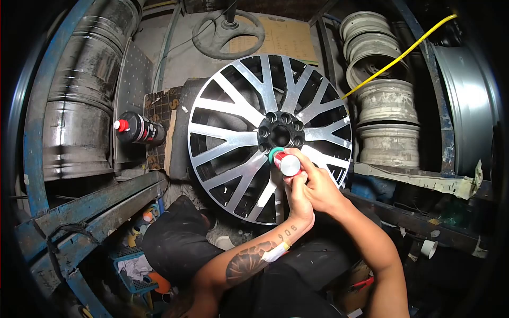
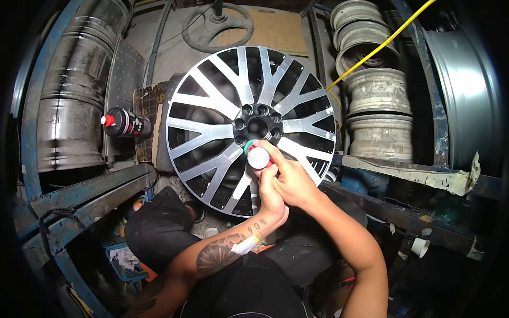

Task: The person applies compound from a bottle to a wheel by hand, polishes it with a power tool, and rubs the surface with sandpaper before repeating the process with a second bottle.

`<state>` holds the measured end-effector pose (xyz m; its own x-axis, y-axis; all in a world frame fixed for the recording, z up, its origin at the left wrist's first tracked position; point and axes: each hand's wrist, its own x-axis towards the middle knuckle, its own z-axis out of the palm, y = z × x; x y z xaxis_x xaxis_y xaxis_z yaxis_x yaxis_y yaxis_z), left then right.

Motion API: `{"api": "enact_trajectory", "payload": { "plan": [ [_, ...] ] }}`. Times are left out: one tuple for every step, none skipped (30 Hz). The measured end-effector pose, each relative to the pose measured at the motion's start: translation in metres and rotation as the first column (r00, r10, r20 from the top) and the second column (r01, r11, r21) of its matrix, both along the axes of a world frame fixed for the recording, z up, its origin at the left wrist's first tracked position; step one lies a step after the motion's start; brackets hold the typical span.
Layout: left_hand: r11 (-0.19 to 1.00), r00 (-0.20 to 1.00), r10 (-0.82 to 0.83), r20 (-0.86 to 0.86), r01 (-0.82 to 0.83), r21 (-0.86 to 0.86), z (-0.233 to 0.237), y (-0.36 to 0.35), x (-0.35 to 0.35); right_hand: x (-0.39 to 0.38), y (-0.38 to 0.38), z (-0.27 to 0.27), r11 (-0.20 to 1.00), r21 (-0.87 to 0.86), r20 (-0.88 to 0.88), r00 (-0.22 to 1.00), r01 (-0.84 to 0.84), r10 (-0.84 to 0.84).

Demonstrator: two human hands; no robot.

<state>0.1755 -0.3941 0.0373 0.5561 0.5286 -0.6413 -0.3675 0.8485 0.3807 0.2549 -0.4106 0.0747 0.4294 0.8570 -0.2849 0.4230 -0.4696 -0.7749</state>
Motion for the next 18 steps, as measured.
{"api": "enact_trajectory", "payload": {
  "plan": [
    [1.0, 1.0, 0.007, -0.006, -0.007, 0.011, 0.0, 0.0, 0.001, 0.0, -0.002, -0.003, 1.0, 0.003, 0.007, 1.0, -0.002, 0.002],
    [1.0, 1.0, 0.004, -0.002, -0.004, 0.013, 0.001, -0.001, 0.001, -0.001, -0.004, -0.005, 1.0, -0.001, 0.038, 0.999, 0.015, -0.015],
    [1.0, 1.0, 0.013, 0.007, -0.013, 0.018, -0.002, -0.001, 0.003, -0.002, -0.005, -0.006, 1.0, -0.003, 0.074, 0.997, 0.021, -0.021],
    [0.999, 1.0, 0.027, 0.014, -0.028, 0.019, -0.001, 0.0, 0.004, -0.001, -0.008, -0.01, 1.0, -0.005, 0.061, 0.998, 0.025, -0.025],
    [0.999, 0.999, 0.029, 0.02, -0.03, 0.037, -0.001, -0.001, 0.004, -0.001, -0.01, -0.014, 0.999, 0.05, 0.073, 0.997, 0.012, -0.016],
    [0.998, 0.999, 0.024, 0.022, -0.025, 0.054, -0.001, 0.0, 0.002, -0.001, -0.008, -0.013, 0.999, 0.053, 0.056, 0.998, 0.008, -0.011],
    [0.997, 1.0, 0.01, 0.022, -0.011, 0.073, 0.0, 0.0, 0.001, -0.002, -0.007, -0.012, 0.998, 0.057, 0.037, 0.999, 0.013, -0.015],
    [0.998, 1.0, -0.002, 0.01, 0.001, 0.066, -0.001, 0.001, 0.0, -0.002, -0.006, -0.011, 0.999, 0.04, 0.02, 1.0, 0.017, -0.018],
    [0.997, 0.999, 0.031, -0.007, -0.031, 0.066, 0.003, 0.003, 0.001, -0.003, -0.005, -0.01, 0.999, 0.025, 0.003, 1.0, 0.024, -0.024],
    [0.996, 0.998, 0.063, -0.024, -0.062, 0.069, 0.006, 0.006, 0.002, -0.003, -0.003, -0.009, 0.999, 0.012, -0.013, 0.999, 0.031, -0.031],
    [0.993, 0.995, 0.094, -0.04, -0.091, 0.072, 0.009, 0.009, 0.003, -0.004, -0.001, -0.007, 0.999, -0.003, -0.01, 0.999, 0.038, -0.039],
    [0.994, 0.995, 0.09, -0.047, -0.087, 0.059, 0.009, 0.01, 0.004, -0.005, 0.001, -0.005, 0.999, -0.02, -0.005, 0.999, 0.045, -0.045],
    [0.996, 0.995, 0.085, -0.053, -0.083, 0.043, 0.009, 0.01, 0.003, -0.005, 0.003, -0.004, 0.998, -0.039, 0.001, 0.999, 0.053, -0.053],
    [0.997, 0.995, 0.079, -0.06, -0.078, 0.026, 0.008, 0.01, 0.003, -0.005, 0.002, -0.006, 0.999, -0.002, 0.002, 0.999, 0.039, -0.039],
    [0.996, 0.995, 0.083, -0.059, -0.082, 0.019, 0.008, 0.01, 0.004, -0.004, 0.002, -0.005, 1.0, -0.01, 0.01, 1.0, 0.029, -0.029],
    [0.996, 0.994, 0.087, -0.059, -0.086, 0.013, 0.007, 0.009, 0.004, -0.003, 0.003, -0.005, 1.0, -0.018, 0.016, 1.0, 0.02, -0.019],
    [0.996, 0.994, 0.089, -0.062, -0.089, 0.006, 0.007, 0.008, 0.003, -0.004, 0.003, -0.005, 1.0, -0.026, 0.021, 1.0, 0.012, -0.011],
    [0.997, 0.995, 0.079, -0.059, -0.079, 0.008, 0.006, 0.008, 0.002, -0.005, 0.003, -0.004, 0.999, -0.043, 0.027, 0.999, 0.028, -0.026]
  ]
}}
